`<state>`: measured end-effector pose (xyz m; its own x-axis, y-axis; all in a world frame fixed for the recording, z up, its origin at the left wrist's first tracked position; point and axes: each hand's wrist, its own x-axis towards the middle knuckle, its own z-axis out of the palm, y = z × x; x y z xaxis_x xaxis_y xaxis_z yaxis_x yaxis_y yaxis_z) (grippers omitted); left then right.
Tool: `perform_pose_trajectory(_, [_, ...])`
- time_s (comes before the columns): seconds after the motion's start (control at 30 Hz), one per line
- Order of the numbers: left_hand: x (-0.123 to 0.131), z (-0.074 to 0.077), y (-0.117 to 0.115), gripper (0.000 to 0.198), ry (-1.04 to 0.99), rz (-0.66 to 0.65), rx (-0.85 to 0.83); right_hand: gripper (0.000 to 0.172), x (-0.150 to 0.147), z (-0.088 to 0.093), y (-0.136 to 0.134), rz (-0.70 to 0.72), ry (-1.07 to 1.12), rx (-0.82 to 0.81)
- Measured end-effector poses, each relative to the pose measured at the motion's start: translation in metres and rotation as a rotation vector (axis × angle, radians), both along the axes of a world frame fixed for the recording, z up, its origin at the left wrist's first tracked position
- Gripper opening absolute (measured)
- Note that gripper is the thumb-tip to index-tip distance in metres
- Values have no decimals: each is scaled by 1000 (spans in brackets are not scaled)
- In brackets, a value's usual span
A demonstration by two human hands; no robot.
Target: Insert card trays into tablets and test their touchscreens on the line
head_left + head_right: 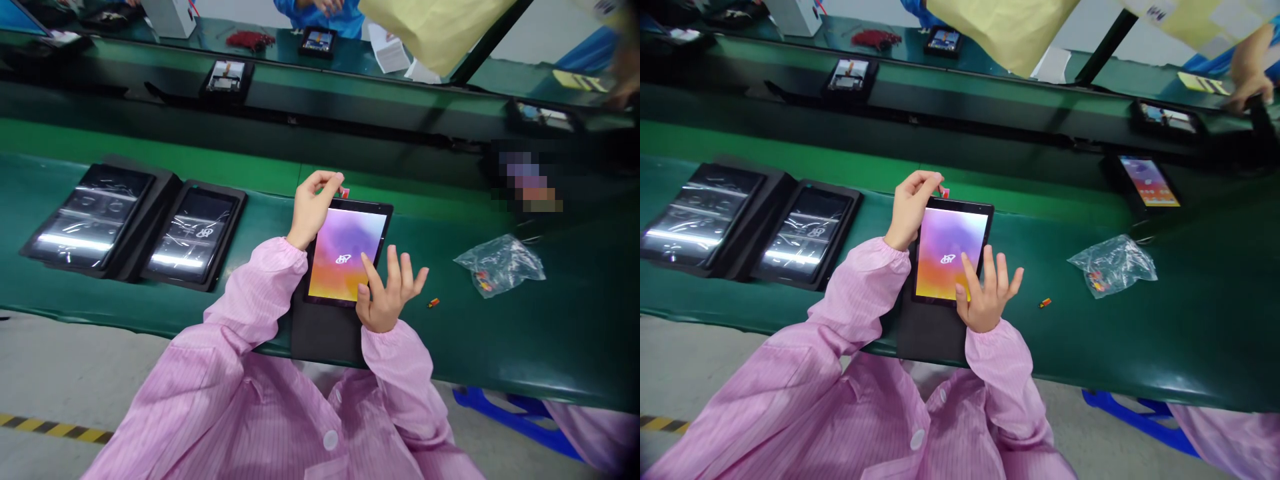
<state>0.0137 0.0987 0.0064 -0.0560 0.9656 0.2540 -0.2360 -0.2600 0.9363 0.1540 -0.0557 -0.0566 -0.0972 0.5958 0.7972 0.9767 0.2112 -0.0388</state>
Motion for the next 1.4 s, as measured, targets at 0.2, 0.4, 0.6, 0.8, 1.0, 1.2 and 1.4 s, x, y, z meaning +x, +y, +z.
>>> perform_pose_trajectory(0.2, [1,1,-1,17,-5,16,-2,47,-1,-7,-4,-2,33,-5])
perform_pose_trajectory(0.4, [-4,12,-2,17,19,58,-37,48,-1,-13,-8,-21,69,10])
perform_pose_trajectory(0.6, [-7,11,2,16,23,76,-26,49,-4,-17,-6,-6,86,20])
perform_pose_trajectory(0.8, [-7,9,3,19,61,88,-35,48,-4,-17,-5,6,113,-5])
perform_pose_trajectory(1.0, [-6,9,2,13,51,72,-3,48,-4,-18,-5,12,100,-12])
perform_pose_trajectory(1.2, [-5,11,-1,11,41,67,56,46,-5,-17,-4,25,89,4])
perform_pose_trajectory(1.4, [-5,12,-2,12,18,66,59,46,-5,-16,-4,21,79,0])
